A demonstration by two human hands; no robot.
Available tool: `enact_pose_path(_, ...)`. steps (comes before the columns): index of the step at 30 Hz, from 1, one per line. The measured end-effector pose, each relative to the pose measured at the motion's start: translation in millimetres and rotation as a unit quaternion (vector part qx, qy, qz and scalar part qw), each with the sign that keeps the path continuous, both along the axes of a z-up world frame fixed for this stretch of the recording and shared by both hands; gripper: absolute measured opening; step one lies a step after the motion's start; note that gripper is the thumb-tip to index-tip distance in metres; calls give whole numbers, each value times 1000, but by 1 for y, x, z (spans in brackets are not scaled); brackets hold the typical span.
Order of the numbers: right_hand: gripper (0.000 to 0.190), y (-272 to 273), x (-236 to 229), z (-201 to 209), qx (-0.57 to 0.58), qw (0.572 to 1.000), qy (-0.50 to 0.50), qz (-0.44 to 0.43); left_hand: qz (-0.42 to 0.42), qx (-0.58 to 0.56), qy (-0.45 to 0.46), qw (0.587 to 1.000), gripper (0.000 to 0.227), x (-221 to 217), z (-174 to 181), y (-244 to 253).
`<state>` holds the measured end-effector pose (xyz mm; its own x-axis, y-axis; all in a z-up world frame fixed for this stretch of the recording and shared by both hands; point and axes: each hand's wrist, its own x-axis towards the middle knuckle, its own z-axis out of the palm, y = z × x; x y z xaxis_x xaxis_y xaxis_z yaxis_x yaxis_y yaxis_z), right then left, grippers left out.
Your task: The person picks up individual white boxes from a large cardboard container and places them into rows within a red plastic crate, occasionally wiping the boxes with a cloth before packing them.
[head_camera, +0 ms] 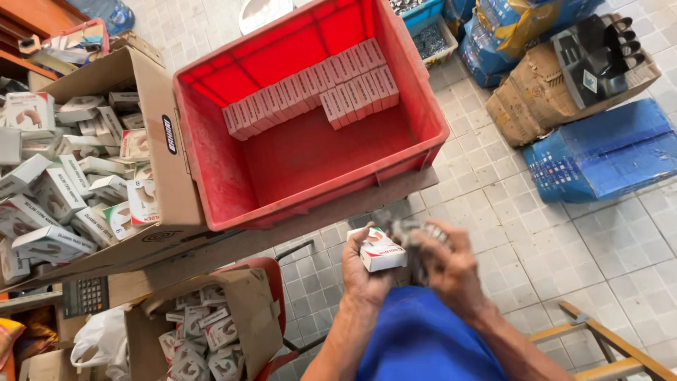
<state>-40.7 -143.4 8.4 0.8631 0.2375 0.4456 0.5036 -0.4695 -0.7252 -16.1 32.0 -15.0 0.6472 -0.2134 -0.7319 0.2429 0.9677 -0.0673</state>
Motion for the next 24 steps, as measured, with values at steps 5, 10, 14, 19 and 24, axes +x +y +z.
enact_pose_path(5, 26, 8, 0, 30, -85, 980, -177, 26, 0, 9, -32, 999, 24, 2, -1, -12)
enact_pose_path(10, 33, -5, 10, 4, -1, 997, -19, -68, 37, 93, -27, 995, 38, 8, 13, -9)
enact_pose_path(14, 32, 11, 16, 14, -47, 986, -157, 38, 11, 47, -159, 986, 55, 2, 12, -15)
enact_pose_path(19, 42, 12, 46, 21, 55, 998, -15, 14, 23, 123, -228, 965, 72, 5, 32, 20)
enact_pose_path(24, 33, 68, 90, 50, 44, 984, -96, 147, 14, 277, -270, 922, 37, -4, 28, 52)
